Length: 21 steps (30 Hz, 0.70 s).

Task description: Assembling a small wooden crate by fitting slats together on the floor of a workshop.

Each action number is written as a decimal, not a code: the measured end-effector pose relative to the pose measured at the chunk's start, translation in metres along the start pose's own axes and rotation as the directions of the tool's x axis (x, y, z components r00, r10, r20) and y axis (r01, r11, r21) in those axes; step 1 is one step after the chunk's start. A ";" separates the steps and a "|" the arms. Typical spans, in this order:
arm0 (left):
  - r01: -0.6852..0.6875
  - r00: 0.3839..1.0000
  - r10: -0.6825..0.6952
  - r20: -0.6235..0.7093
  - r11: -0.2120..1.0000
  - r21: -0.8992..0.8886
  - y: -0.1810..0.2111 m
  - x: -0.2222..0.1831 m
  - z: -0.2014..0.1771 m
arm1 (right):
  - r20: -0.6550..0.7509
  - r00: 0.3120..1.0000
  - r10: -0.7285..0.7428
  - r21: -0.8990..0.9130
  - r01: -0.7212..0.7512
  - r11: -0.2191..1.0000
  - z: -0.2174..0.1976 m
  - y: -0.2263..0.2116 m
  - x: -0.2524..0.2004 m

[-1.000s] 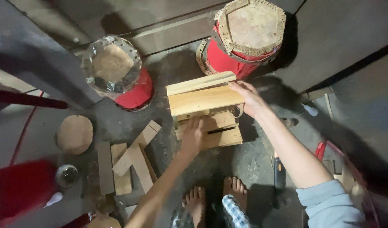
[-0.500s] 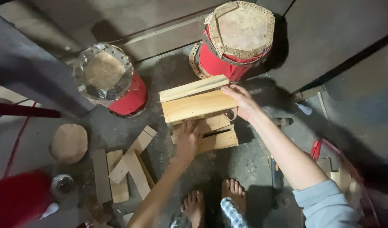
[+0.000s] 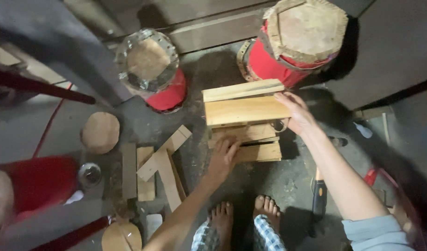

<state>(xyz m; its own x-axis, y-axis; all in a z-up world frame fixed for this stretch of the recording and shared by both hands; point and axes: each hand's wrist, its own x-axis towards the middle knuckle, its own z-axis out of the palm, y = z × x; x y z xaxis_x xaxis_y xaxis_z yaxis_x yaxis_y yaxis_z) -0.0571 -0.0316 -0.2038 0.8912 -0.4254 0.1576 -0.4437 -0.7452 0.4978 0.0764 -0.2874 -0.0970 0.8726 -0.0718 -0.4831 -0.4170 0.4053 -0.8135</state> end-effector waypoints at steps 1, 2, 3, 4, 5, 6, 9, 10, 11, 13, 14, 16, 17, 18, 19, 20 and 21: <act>-0.052 0.982 0.038 -0.187 0.996 -0.067 0.003 -0.011 -0.003 | 0.005 1.000 -0.010 -0.007 0.010 1.000 -0.001 0.001 0.001; -0.115 0.927 0.063 -0.369 0.986 -0.120 0.006 -0.022 -0.006 | 0.010 1.000 -0.019 -0.013 0.019 1.000 -0.003 0.002 0.003; -0.108 0.927 0.057 -0.369 0.987 -0.118 0.001 -0.029 -0.008 | 0.016 1.000 -0.015 -0.014 0.015 1.000 -0.005 0.004 0.005; 0.196 0.898 -0.338 -0.282 0.880 -0.432 -0.003 -0.035 -0.011 | 0.018 1.000 -0.016 -0.026 0.016 1.000 -0.007 0.007 0.007; 0.448 0.748 -0.658 -0.082 0.592 -0.670 -0.007 -0.041 -0.012 | 0.019 1.000 -0.019 -0.040 0.019 0.999 -0.010 0.009 0.009; 0.450 0.744 -0.663 -0.083 0.589 -0.671 -0.009 -0.039 -0.023 | 0.023 1.000 -0.015 -0.044 0.016 0.999 -0.009 0.009 0.005; 0.453 0.645 -0.703 -0.300 0.667 -0.591 -0.017 -0.027 -0.050 | 0.003 1.000 -0.005 -0.032 0.005 0.999 -0.003 0.005 -0.003; 0.470 0.693 -0.687 -0.218 0.660 -0.586 -0.019 -0.024 -0.054 | 0.000 1.000 -0.008 -0.032 0.008 0.999 -0.001 0.003 -0.006; 0.486 0.735 -0.665 -0.134 0.654 -0.580 -0.022 -0.020 -0.058 | -0.004 1.000 -0.012 -0.031 0.011 0.999 0.000 0.001 -0.009; 0.486 0.737 -0.670 -0.090 0.617 -0.619 -0.026 -0.016 -0.055 | 0.000 1.000 -0.003 -0.043 0.003 0.999 0.001 0.002 -0.008; 0.484 0.745 -0.666 -0.042 0.582 -0.653 -0.028 -0.014 -0.052 | -0.004 1.000 0.003 -0.048 -0.003 0.999 0.000 0.002 -0.007; 0.478 0.725 -0.688 -0.031 0.535 -0.696 -0.024 -0.013 -0.055 | -0.009 1.000 0.008 -0.062 -0.008 0.998 0.004 -0.001 -0.011; 0.467 0.710 -0.704 -0.023 0.494 -0.733 -0.022 -0.012 -0.058 | -0.014 1.000 0.007 -0.070 -0.008 0.998 0.006 -0.003 -0.013; 0.468 0.708 -0.706 -0.022 0.491 -0.735 -0.026 -0.013 -0.053 | -0.014 1.000 0.009 -0.073 -0.010 0.997 0.002 0.001 -0.010; 0.483 0.690 -0.723 -0.021 0.483 -0.730 -0.031 -0.012 -0.048 | -0.021 1.000 0.002 -0.084 -0.004 0.996 -0.003 0.004 -0.006; 0.499 0.673 -0.739 -0.021 0.475 -0.725 -0.035 -0.012 -0.043 | -0.028 1.000 -0.005 -0.096 0.002 0.995 -0.008 0.006 -0.002; 0.497 0.675 -0.738 -0.021 0.476 -0.726 -0.035 -0.011 -0.046 | -0.030 1.000 -0.007 -0.095 0.004 0.995 -0.006 0.005 -0.004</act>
<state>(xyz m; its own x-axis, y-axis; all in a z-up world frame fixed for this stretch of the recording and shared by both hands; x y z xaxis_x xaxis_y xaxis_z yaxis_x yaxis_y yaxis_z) -0.0473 0.0225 -0.1839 0.9308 0.2732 -0.2429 0.3005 -0.1933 0.9340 0.0695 -0.2902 -0.1014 0.8676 -0.1016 -0.4867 -0.4356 0.3166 -0.8426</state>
